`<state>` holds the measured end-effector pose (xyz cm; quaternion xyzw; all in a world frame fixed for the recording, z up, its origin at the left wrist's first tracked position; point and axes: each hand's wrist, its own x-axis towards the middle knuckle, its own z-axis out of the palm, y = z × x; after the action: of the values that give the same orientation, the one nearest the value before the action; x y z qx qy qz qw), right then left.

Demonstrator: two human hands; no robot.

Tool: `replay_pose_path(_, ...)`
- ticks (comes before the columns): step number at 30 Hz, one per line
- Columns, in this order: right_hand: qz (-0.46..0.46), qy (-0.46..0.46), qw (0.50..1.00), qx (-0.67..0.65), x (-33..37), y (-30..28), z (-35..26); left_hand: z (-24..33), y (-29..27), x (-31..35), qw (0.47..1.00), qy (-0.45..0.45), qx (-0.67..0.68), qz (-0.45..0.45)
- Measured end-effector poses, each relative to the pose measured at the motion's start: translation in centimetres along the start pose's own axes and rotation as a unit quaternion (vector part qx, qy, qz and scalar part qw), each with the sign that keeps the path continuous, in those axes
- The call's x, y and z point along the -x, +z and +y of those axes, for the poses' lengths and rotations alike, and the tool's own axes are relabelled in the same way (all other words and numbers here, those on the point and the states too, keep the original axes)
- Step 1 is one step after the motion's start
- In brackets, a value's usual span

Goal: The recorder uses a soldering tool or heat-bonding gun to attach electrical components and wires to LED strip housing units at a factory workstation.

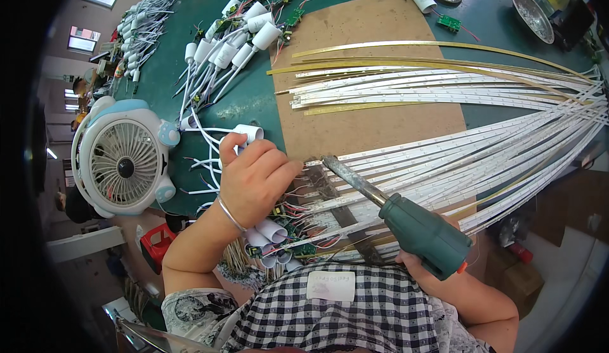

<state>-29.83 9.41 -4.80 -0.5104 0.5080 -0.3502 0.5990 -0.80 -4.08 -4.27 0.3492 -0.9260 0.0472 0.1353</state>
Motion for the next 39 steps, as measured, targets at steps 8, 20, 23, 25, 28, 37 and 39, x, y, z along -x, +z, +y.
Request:
replay_pose_path(8, 0.042, 0.008, 0.999, -0.013, -0.5, 0.6, -0.7, -0.4, 0.3, 0.0, 0.999, -0.001, 0.042, -0.018)
replay_pose_path(20, -0.006, -0.025, 0.999, 0.032, -0.4, 0.4, 0.5, -0.1, 0.3, -0.3, 0.998, 0.035, -0.004, -0.042)
replay_pose_path(23, -0.036, -0.019, 0.995, 0.091, -0.4, -0.1, 0.6, 0.1, 0.2, -0.5, 0.998, 0.023, 0.005, -0.059)
replay_pose_path(25, -0.036, -0.007, 0.994, 0.105, -0.4, -0.1, 0.5, 0.1, 0.2, -0.6, 0.998, 0.022, 0.006, -0.062)
replay_pose_path(28, -0.032, 0.003, 0.994, 0.109, -0.5, 0.2, 0.3, 0.1, 0.0, -0.9, 0.996, 0.017, 0.013, -0.082)
replay_pose_path(37, 0.039, 0.090, 0.995, 0.033, -0.9, 1.1, -0.3, 0.1, -0.2, -1.4, 0.992, -0.003, 0.031, -0.119)
replay_pose_path(39, 0.022, 0.094, 0.994, 0.051, -0.9, 0.9, -0.5, 0.0, -0.3, -1.4, 0.992, -0.004, 0.031, -0.126)
